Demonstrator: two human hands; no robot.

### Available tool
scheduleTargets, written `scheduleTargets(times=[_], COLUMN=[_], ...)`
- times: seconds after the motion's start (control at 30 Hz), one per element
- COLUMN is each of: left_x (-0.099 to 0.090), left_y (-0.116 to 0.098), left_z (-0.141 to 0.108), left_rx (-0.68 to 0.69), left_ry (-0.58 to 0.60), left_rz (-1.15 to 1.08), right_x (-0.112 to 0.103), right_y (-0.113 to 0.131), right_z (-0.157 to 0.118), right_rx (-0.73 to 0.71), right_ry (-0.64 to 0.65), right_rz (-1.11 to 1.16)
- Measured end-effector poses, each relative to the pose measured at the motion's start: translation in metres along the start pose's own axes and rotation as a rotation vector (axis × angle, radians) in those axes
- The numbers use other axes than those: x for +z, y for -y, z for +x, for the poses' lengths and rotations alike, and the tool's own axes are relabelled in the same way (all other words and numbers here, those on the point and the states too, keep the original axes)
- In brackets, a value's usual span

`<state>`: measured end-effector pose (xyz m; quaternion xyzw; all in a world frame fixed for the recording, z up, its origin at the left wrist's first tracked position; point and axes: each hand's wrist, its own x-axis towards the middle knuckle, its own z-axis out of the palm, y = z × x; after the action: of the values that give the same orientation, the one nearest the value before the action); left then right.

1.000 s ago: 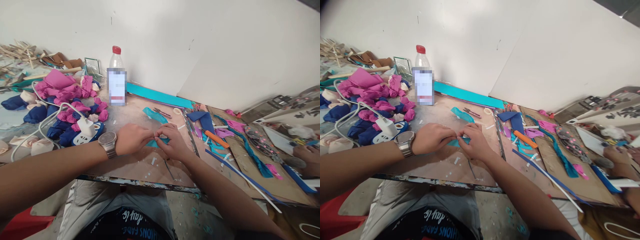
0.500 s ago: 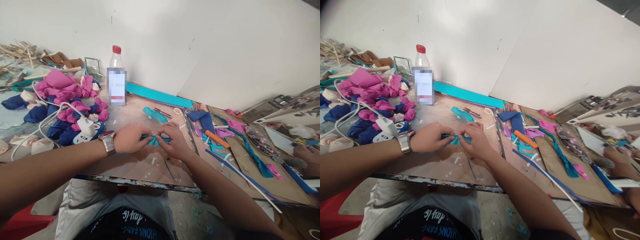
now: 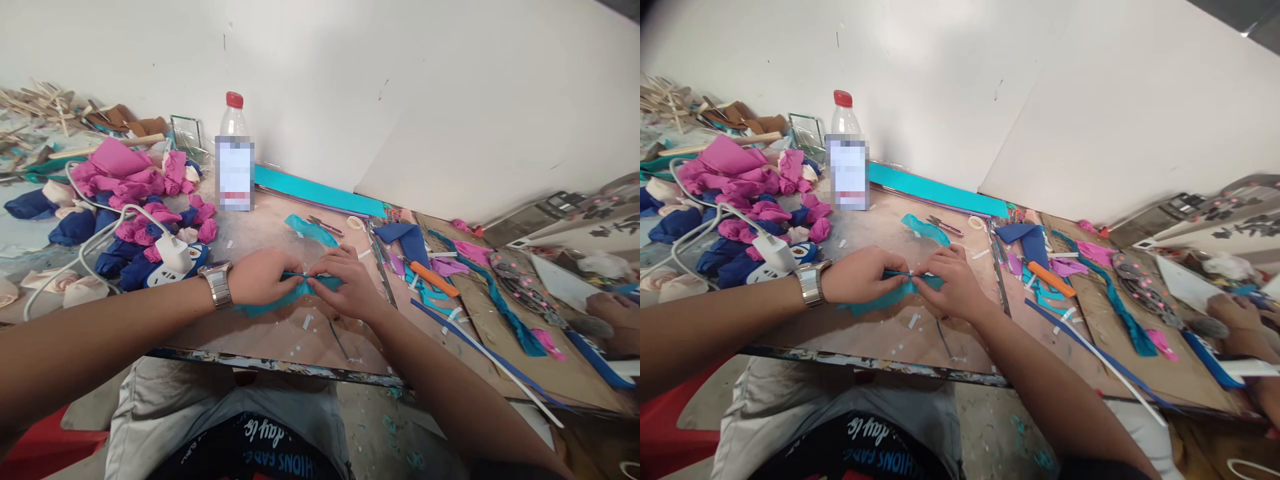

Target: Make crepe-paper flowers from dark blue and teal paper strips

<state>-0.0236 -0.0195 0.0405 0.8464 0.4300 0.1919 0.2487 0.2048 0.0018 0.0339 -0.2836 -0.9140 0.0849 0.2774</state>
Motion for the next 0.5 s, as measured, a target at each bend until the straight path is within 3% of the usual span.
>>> scheduleTargets(times=[0.5], left_x=[-0.0016], left_y=[-0.0031], left_z=[-0.0012], left_rx=[0.023], left_ry=[-0.029], left_rz=[0.047], right_x=[0.0002], right_y=[-0.002], right_z=[0.0001], right_rx=[-0.019], right_ry=[0.054], right_rz=[0.034])
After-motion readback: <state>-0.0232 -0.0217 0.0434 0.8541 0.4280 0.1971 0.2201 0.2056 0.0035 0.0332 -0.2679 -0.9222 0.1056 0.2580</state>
